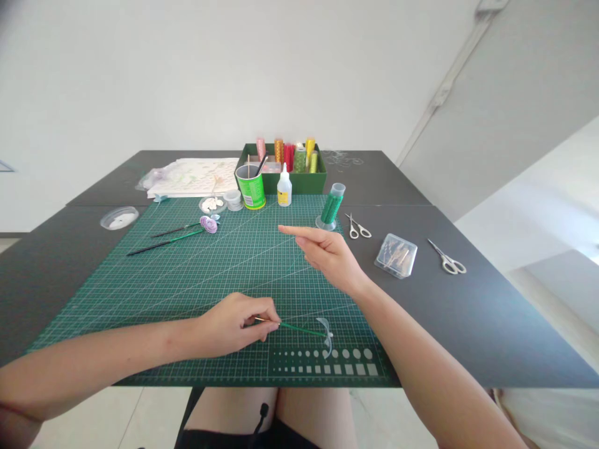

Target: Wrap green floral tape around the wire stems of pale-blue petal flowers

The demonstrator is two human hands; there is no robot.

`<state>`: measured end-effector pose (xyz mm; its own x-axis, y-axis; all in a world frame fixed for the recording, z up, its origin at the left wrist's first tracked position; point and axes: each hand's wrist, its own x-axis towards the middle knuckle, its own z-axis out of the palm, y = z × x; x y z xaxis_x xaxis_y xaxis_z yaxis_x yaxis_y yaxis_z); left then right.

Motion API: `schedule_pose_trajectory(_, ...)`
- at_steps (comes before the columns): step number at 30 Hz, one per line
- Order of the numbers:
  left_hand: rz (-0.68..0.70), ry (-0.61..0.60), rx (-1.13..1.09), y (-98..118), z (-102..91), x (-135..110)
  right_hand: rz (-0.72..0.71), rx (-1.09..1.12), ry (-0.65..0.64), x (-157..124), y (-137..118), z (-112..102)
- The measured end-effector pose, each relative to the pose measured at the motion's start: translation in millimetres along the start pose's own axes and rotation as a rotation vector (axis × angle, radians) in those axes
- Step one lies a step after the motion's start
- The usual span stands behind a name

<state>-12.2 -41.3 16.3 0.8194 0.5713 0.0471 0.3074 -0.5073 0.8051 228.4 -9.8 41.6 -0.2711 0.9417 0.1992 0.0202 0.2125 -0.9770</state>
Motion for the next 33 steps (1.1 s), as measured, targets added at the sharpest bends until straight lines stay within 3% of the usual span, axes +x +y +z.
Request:
schedule_pose_trajectory(6, 0.075, 0.030, 0.318, -6.7, 3.2, -2.2, 0.008, -0.013, -0.019, -0.4, -2.0, 2.3)
schedule_pose_trajectory(13, -0.129, 0.222, 0.579, -20.9, -13.4, 7.9, -0.077, 0.084, -0.009, -17.2, -22.9, 2.8)
schedule_pose_trajectory(17, -0.196, 0.327, 0.634, -29.8, -28.5, 14.8, -0.050, 0.041, -0.074, -28.8, -33.2, 3.9)
schedule_pose_trajectory(21, -0.174, 0.398, 0.688, -36.9, -34.7, 16.4, -0.006, 0.023, -0.150, -31.4, -38.9, 2.8)
schedule_pose_trajectory(27, -0.183, 0.572, 0.817, -42.0, -50.9, 19.4, 0.057, 0.174, -0.248, -32.0, -43.8, 1.1)
schedule_pose_trajectory(33, -0.181, 0.598, 0.934, -49.5, -62.8, 21.5, 0.119, 0.277, -0.365, -34.7, -42.7, 8.6)
